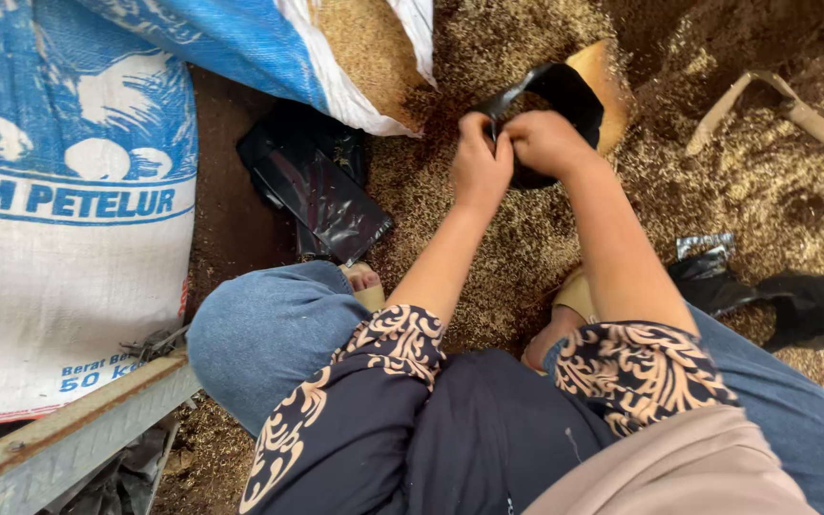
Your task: The person scoops grain from a large sack into small black plastic bags using a scoop. They fill each bag and set it aside, repeating the process continuously.
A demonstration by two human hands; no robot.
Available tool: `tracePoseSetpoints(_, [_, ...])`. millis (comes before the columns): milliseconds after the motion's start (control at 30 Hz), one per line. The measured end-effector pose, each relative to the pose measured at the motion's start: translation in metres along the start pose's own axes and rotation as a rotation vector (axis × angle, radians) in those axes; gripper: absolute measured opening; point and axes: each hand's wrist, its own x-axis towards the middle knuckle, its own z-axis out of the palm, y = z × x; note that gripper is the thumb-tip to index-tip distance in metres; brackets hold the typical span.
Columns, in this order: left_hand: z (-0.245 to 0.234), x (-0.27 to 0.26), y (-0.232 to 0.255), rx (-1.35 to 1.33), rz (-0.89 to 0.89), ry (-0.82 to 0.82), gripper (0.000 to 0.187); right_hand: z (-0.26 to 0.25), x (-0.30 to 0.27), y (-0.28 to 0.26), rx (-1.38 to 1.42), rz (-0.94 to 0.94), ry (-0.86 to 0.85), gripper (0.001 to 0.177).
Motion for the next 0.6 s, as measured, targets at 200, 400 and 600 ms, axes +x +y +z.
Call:
tracePoseSetpoints(200, [0.043,-0.015,-0.022,-0.130,0.455,0.105,0.017,0.040,0.001,0.080,-0.642,-0.326,0.036,0.051])
tracePoseSetpoints(400, [0.061,-0.005,-0.029,-0.173,0.430,0.089,0.012,0.091,0.032,0.151,-0.762,-0.233,-0.030,0.045])
tracePoseSetpoints(600, [0.048,0.012,-0.028,-0.112,0.475,0.104,0.010,0.110,0.084,0.138,-0.740,-0.163,-0.040,0.040])
